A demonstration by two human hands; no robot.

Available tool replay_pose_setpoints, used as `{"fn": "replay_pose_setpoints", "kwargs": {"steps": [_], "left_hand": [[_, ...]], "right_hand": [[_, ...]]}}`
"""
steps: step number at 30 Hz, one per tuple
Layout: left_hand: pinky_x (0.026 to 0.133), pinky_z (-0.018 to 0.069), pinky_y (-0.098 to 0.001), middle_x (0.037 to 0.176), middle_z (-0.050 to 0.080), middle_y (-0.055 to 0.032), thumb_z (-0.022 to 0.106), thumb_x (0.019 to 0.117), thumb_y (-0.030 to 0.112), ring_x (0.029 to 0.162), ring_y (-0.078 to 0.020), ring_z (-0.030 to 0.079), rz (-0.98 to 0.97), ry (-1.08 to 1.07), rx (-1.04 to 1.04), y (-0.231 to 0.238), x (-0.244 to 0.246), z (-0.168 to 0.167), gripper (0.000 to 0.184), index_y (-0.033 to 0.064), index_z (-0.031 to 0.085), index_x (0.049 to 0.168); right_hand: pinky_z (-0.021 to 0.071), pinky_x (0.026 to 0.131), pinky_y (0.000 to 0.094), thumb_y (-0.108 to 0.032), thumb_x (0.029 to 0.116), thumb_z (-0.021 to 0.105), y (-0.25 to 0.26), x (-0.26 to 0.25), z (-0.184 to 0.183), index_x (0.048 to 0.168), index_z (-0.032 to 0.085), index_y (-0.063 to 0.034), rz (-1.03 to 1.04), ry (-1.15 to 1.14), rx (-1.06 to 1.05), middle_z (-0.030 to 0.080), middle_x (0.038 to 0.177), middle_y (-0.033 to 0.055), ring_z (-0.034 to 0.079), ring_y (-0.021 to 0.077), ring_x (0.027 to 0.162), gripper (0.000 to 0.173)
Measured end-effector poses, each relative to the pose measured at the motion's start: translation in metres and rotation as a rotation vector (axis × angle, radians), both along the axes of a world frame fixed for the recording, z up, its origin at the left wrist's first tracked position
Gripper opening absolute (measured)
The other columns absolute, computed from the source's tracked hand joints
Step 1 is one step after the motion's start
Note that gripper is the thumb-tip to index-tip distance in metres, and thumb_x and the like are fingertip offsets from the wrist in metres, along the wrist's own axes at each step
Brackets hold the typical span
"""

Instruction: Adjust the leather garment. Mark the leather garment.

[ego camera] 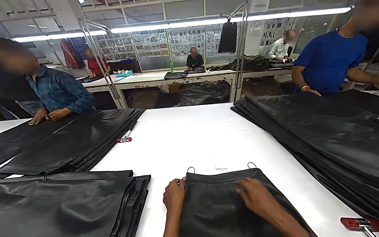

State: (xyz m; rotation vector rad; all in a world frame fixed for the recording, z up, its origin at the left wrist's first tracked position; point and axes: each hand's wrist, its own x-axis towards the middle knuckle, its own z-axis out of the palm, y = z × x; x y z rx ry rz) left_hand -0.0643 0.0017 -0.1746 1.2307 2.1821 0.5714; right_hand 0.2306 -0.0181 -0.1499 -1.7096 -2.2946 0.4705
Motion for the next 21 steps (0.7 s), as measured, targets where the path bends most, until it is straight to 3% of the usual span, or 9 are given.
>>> {"fn": "replay_pose_setpoints", "kwargs": {"steps": [4,8,10,12,16,19,21], "left_hand": [[0.079,0.053,-0.0567,0.097,0.077,-0.0057,0.058,0.1006,0.052,0.094,-0.027,0.072,0.092,0.078,0.189,-0.004,0.008,-0.025,0.041,0.0174,0.078,0.107],[0.08,0.0553,-0.0525,0.097,0.076,-0.0037,0.059,0.1016,0.046,0.092,-0.0238,0.072,0.012,0.09,0.299,-0.006,0.007,-0.034,0.034,0.019,0.08,0.105],[0.08,0.0555,-0.0494,0.099,0.075,-0.002,0.059,0.102,0.044,0.091,-0.0218,0.071,-0.053,0.06,0.297,-0.004,0.001,-0.035,0.031,0.0211,0.08,0.108],[0.082,0.056,-0.0457,0.102,0.074,0.0012,0.061,0.1008,0.042,0.091,-0.0173,0.07,-0.123,-0.017,0.317,-0.003,-0.008,-0.038,0.028,0.0235,0.079,0.111],[0.085,0.0592,-0.0388,0.106,0.075,0.004,0.068,0.0953,0.041,0.093,-0.0111,0.072,-0.193,-0.123,0.346,-0.006,-0.015,-0.044,0.031,0.0197,0.077,0.117],[0.09,0.0573,-0.0383,0.115,0.072,0.0008,0.068,0.095,0.044,0.103,-0.0139,0.07,-0.279,-0.132,0.299,-0.007,-0.016,-0.043,0.04,0.0169,0.074,0.125],[0.089,0.0573,-0.0374,0.113,0.072,0.0012,0.069,0.0938,0.044,0.102,-0.0136,0.069,-0.315,-0.142,0.31,-0.006,-0.016,-0.045,0.037,0.0189,0.076,0.12]], "right_hand": [[0.0468,0.106,0.0488,-0.033,0.1056,0.051,0.042,-0.075,-0.01,0.139,0.062,-0.0083,0.024,0.252,0.005,0.068,0.124,0.0148,0.063,0.0317,0.119,0.043],[0.0468,0.106,0.0469,-0.036,0.107,0.045,0.064,-0.135,-0.041,0.138,0.064,-0.011,0.099,0.32,0.152,0.068,0.127,0.0108,0.06,0.0302,0.123,0.044],[0.0475,0.102,0.0498,-0.039,0.1074,0.042,0.069,-0.152,-0.059,0.132,0.069,-0.0127,0.119,0.26,0.228,0.07,0.121,0.01,0.061,0.0308,0.121,0.045],[0.0494,0.097,0.0499,-0.039,0.1053,0.047,0.073,-0.157,-0.074,0.117,0.076,-0.0147,0.091,0.266,0.313,0.072,0.108,0.0074,0.066,0.0285,0.109,0.04],[0.0489,0.084,0.0411,-0.047,0.0957,0.06,0.073,-0.151,-0.079,0.089,0.079,-0.0178,0.01,0.468,0.296,0.068,0.083,-0.0014,0.063,0.0183,0.09,0.035],[0.0453,0.084,0.0395,-0.052,0.0927,0.063,0.071,-0.142,-0.075,0.081,0.074,-0.0166,0.052,0.552,0.185,0.063,0.078,-0.0037,0.06,0.0144,0.086,0.038],[0.0442,0.088,0.0396,-0.049,0.093,0.065,0.074,-0.136,-0.074,0.082,0.072,-0.0152,0.096,0.61,0.085,0.064,0.081,-0.0032,0.06,0.0134,0.091,0.036]]}}
